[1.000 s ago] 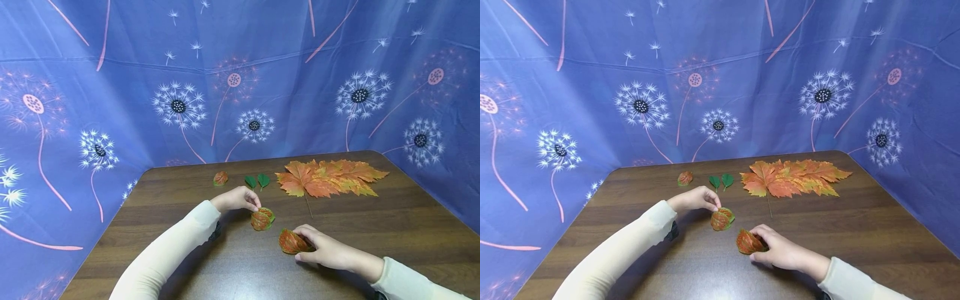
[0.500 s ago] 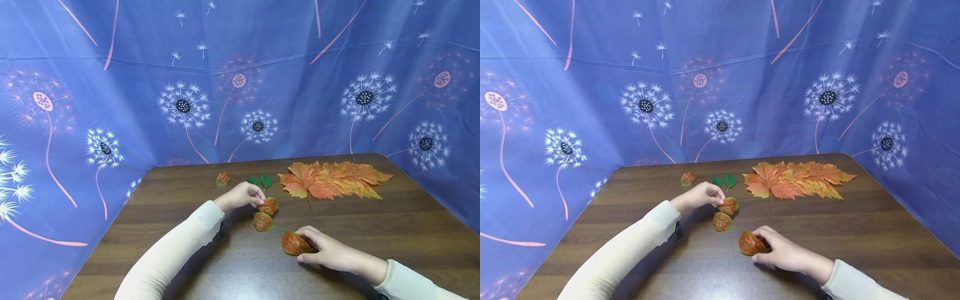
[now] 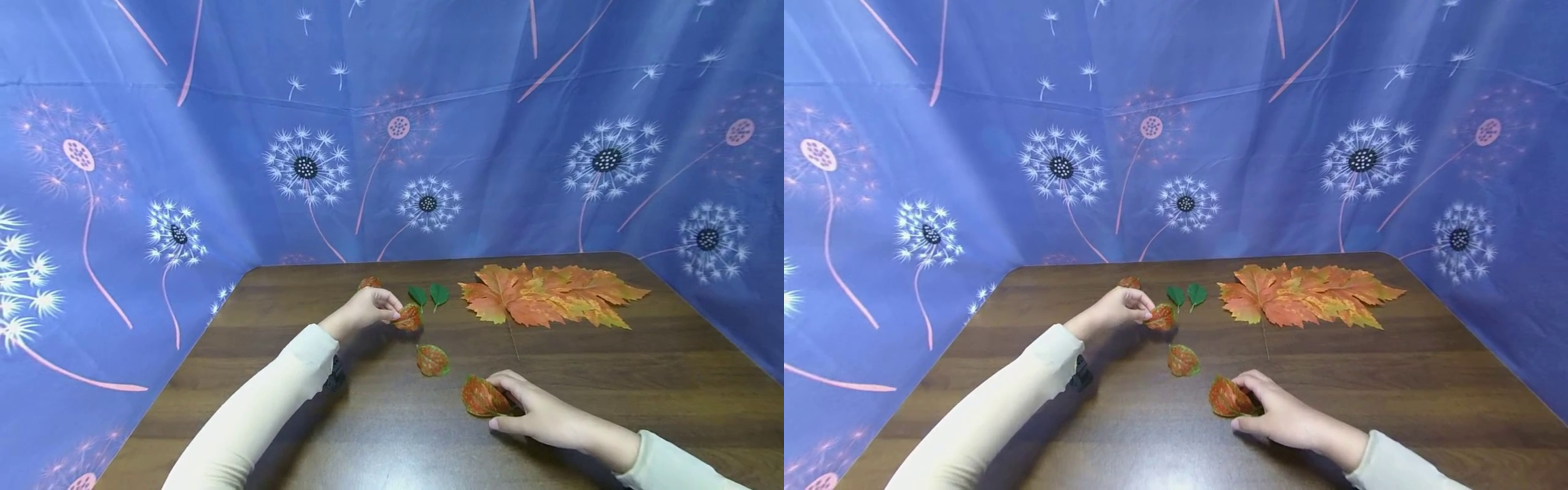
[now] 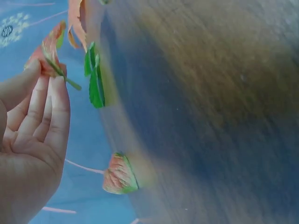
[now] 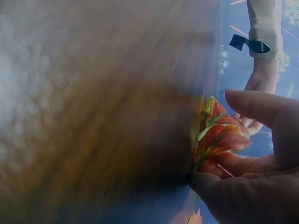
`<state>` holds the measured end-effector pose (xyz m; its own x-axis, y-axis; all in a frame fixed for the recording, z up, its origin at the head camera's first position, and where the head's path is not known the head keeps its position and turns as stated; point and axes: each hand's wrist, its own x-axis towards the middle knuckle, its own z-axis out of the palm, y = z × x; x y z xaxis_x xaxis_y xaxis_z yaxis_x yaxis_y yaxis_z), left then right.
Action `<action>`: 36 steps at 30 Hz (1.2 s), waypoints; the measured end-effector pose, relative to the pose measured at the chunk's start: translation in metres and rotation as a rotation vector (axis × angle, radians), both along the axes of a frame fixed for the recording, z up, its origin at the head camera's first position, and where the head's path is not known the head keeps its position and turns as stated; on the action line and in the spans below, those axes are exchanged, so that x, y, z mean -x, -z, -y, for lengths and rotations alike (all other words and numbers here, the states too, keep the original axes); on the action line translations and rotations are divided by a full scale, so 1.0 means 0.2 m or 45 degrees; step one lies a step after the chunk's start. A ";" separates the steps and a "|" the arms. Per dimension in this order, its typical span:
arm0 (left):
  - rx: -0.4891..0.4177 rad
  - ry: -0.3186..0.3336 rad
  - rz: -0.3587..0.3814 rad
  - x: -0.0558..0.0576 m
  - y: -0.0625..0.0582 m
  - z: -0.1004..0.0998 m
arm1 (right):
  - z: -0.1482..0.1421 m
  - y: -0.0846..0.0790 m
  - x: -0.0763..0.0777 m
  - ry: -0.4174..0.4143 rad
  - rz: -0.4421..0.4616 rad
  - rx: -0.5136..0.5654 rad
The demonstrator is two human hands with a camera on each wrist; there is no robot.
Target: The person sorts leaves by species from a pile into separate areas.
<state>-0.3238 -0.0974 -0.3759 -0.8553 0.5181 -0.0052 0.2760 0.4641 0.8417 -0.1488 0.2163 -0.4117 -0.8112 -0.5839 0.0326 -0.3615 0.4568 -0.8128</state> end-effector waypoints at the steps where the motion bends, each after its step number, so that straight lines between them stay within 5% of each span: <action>1: -0.001 -0.023 -0.005 0.01 0.00 0.01 | 0.00 0.00 0.00 0.003 -0.007 -0.001; 8: 0.050 -0.149 -0.077 0.05 0.05 0.05 | 0.01 0.00 0.00 0.000 -0.017 -0.015; 17: 0.125 -0.409 -0.104 0.10 0.07 0.13 | 0.00 0.00 0.00 0.005 -0.024 -0.014; 29: 0.084 -0.580 -0.103 0.16 0.10 0.20 | 0.01 -0.03 -0.01 0.007 0.037 -0.008; 36: 0.143 -0.572 -0.144 0.17 0.12 0.20 | 0.01 -0.03 -0.01 -0.012 0.077 0.031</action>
<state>-0.3581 -0.1373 -0.3991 -0.9930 0.0984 0.0657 0.1139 0.6449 0.7557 -0.1477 0.2153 -0.4057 -0.8067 -0.5910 -0.0019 -0.3157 0.4337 -0.8440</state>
